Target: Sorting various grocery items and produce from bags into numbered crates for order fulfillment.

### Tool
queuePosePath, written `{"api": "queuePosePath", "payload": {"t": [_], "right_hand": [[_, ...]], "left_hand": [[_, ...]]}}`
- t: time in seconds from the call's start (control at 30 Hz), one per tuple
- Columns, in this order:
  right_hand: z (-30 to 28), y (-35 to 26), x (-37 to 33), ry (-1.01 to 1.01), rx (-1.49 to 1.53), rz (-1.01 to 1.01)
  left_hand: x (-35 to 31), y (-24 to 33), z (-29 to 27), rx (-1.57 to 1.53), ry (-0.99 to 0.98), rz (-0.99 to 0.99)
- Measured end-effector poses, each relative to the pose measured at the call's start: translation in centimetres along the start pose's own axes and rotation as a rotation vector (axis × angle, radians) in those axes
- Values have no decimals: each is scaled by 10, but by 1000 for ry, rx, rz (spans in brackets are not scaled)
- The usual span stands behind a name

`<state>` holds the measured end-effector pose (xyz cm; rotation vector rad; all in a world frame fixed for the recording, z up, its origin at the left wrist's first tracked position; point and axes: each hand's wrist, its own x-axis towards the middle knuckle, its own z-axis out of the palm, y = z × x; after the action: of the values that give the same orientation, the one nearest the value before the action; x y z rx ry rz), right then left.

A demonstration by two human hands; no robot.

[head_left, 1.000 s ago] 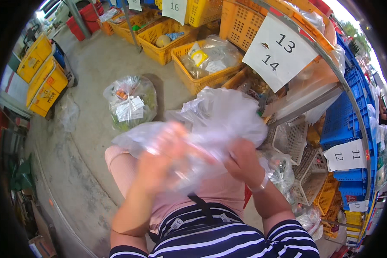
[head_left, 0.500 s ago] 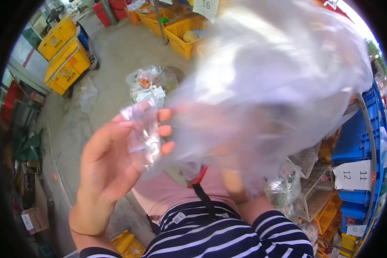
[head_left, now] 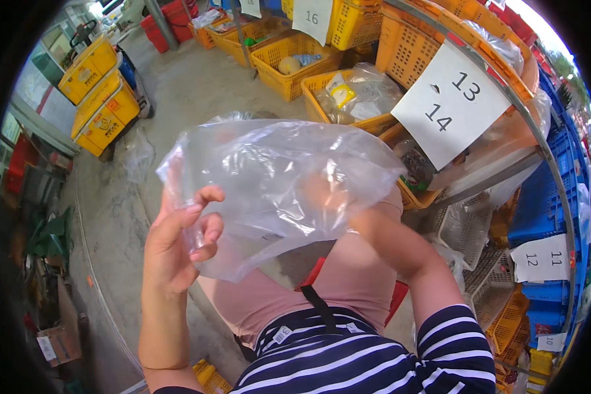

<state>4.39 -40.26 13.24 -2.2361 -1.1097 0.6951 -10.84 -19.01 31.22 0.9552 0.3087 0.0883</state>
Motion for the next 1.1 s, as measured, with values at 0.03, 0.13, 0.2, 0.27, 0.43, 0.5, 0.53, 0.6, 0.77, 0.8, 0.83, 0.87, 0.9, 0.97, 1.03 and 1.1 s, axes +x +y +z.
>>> {"api": "queuePosePath", "payload": {"t": [0.03, 0.13, 0.2, 0.27, 0.43, 0.5, 0.53, 0.6, 0.77, 0.8, 0.83, 0.87, 0.9, 0.97, 1.03, 1.1], "right_hand": [[1, 1, -4, -20, 0, 20], [14, 1, -21, -77, 31, 85], [24, 1, -30, -95, 55, 142], [29, 5, -38, -119, 71, 186], [35, -5, -54, -188, 115, 291], [41, 0, -63, -206, 144, 366], [40, 1, -73, -203, 154, 400], [46, -1, -66, -342, -132, 197], [85, 124, 0, -128, -217, 298], [86, 169, 18, -7, -147, 413], [85, 209, 35, 114, -82, 499], [97, 238, 46, 235, -16, 575], [85, 321, 9, 136, -118, 711], [76, 381, -31, 0, -192, 864], [71, 300, 54, -700, -254, 595], [24, 210, 96, -757, -151, 594]], "left_hand": [[3, -4, 4, -4, -5, -7], [10, -6, 10, -65, -64, 111], [18, -21, 12, 86, 3, 236], [27, -48, 12, 340, 82, 321], [78, -191, -18, 1023, -48, 225], [100, -230, -6, 1311, -90, 473], [109, -239, 10, 1547, -199, 164], [123, -249, 7, 1781, -303, -168], [199, -238, -71, 1112, -96, 286], [212, -218, -61, 289, 98, -10], [237, -204, -91, 124, 106, 55], [264, -188, -126, -172, -123, 68], [296, -202, -118, -526, -403, 46], [321, -220, -95, -535, -347, -55], [320, -190, -137, -433, -169, -67], [313, -192, -143, 346, -51, -253]]}}
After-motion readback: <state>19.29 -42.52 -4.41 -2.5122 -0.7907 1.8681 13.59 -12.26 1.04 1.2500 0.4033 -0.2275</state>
